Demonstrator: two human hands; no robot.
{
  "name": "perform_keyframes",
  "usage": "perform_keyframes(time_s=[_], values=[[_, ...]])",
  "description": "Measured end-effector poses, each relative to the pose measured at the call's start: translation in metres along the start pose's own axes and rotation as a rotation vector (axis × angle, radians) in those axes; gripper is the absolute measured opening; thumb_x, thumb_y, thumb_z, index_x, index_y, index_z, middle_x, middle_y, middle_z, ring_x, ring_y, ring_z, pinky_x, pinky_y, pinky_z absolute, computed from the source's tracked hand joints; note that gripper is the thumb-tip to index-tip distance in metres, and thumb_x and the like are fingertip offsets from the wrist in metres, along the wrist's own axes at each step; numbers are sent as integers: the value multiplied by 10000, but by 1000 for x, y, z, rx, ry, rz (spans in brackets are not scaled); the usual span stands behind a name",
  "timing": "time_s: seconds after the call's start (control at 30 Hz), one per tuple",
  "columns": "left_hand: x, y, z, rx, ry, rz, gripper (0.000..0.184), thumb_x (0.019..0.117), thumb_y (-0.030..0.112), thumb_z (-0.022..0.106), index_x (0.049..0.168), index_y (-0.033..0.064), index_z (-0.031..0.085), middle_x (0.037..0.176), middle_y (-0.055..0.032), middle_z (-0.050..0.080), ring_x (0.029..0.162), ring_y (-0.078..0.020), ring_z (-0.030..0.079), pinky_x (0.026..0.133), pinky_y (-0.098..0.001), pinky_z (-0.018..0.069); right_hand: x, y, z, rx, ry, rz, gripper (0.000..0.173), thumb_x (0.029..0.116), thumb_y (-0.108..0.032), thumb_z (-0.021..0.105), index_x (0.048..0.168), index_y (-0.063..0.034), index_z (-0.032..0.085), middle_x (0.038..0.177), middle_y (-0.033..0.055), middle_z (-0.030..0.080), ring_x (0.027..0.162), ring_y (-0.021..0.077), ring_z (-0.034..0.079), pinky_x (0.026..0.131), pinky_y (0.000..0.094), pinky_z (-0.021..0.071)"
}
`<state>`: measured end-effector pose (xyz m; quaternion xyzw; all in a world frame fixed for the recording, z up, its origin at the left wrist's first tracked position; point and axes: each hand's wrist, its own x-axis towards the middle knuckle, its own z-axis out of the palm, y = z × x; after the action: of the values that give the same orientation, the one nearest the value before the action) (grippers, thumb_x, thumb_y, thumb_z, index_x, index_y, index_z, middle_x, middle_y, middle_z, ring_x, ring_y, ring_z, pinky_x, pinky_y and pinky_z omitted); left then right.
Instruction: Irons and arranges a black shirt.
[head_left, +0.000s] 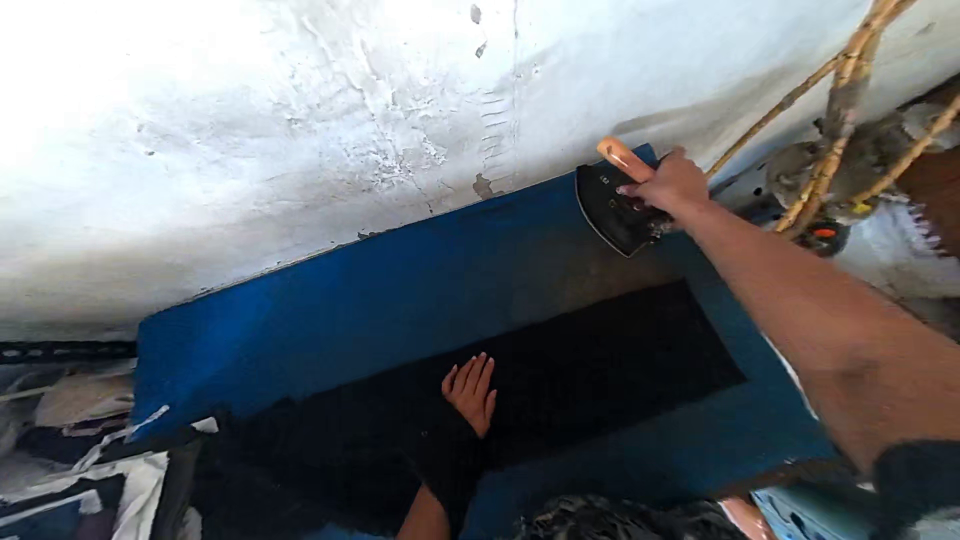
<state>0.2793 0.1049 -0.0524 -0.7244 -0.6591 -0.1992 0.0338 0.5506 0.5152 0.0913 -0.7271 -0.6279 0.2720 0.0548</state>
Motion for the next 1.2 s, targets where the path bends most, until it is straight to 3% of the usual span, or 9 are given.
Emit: perform_keyframes(time_s=[0.07, 0.17, 0.23, 0.3, 0.37, 0.47, 0.83, 1.1, 1.2], values=[[1, -2, -1, -28, 7, 5, 492, 1033, 348, 375, 1312, 98, 693, 1343, -85, 691, 1229, -275, 655, 1058, -509, 431, -4, 1, -10, 184, -199, 53, 644, 941, -426, 734, 1307, 73, 557, 1024, 182, 700, 825, 245, 708, 783, 427, 594], [11, 0, -15, -239, -95, -74, 454, 1008, 283, 493, 1342, 25, 662, 1388, -149, 652, 1275, -364, 625, 1079, -617, 405, -70, -10, -28, 218, -315, 78, 539, 974, -412, 693, 1194, 58, 547, 789, 84, 620, 597, 135, 619, 603, 296, 565], [18, 4, -43, -442, -227, -188, 463, 1026, 196, 530, 1421, -44, 564, 1464, -211, 573, 1376, -423, 524, 1164, -654, 299, -138, -6, -26, 124, -345, 38, 432, 968, -334, 718, 1087, 60, 588, 719, 93, 604, 564, 165, 600, 574, 336, 553], [16, 4, -60, -444, -121, -239, 455, 1022, 161, 491, 1403, -75, 563, 1438, -245, 582, 1360, -456, 529, 1152, -670, 314, -210, -1, -1, -32, -363, -66, 369, 954, -285, 738, 1093, 42, 638, 807, 175, 665, 672, 283, 659, 638, 464, 564], [8, 0, -68, -354, -12, -301, 447, 1032, 154, 440, 1387, -83, 574, 1422, -256, 591, 1348, -483, 530, 1135, -688, 330, -254, 7, 38, -236, -443, -150, 491, 932, -312, 726, 1310, -20, 609, 1086, 252, 682, 995, 417, 678, 859, 622, 541], [-17, -14, -41, -187, 92, -371, 480, 1041, 237, 407, 1341, -72, 621, 1387, -258, 617, 1314, -513, 547, 1109, -722, 312, -281, 24, 67, -383, -514, -189, 602, 951, -298, 689, 1474, -73, 496, 1227, 286, 648, 1163, 477, 626, 944, 662, 492], [-43, -32, -6, 52, 188, -290, 575, 1072, 370, 275, 1272, 36, 698, 1318, -175, 687, 1254, -377, 629, 1108, -583, 360, -108, 121, -17, -272, -172, -95, 383, 959, -218, 719, 1245, 26, 645, 1087, 316, 668, 1022, 506, 653, 854, 699, 505], [-25, -16, -36, 7, 1, -375, 426, 1007, 210, 449, 1299, 4, 681, 1369, -186, 655, 1264, -389, 628, 1082, -630, 405, 3, 5, -12, -298, -174, -172, 461, 981, -269, 696, 1066, 176, 614, 1043, 389, 641, 986, 553, 646, 848, 722, 490], [-24, -14, -42, -48, -29, -417, 387, 991, 168, 523, 1314, 18, 675, 1398, -172, 638, 1290, -370, 613, 1100, -627, 392, -7, -29, 6, -428, -15, -390, 550, 912, -130, 761, 1285, 186, 510, 1200, 464, 558, 1128, 656, 552, 867, 811, 422]])
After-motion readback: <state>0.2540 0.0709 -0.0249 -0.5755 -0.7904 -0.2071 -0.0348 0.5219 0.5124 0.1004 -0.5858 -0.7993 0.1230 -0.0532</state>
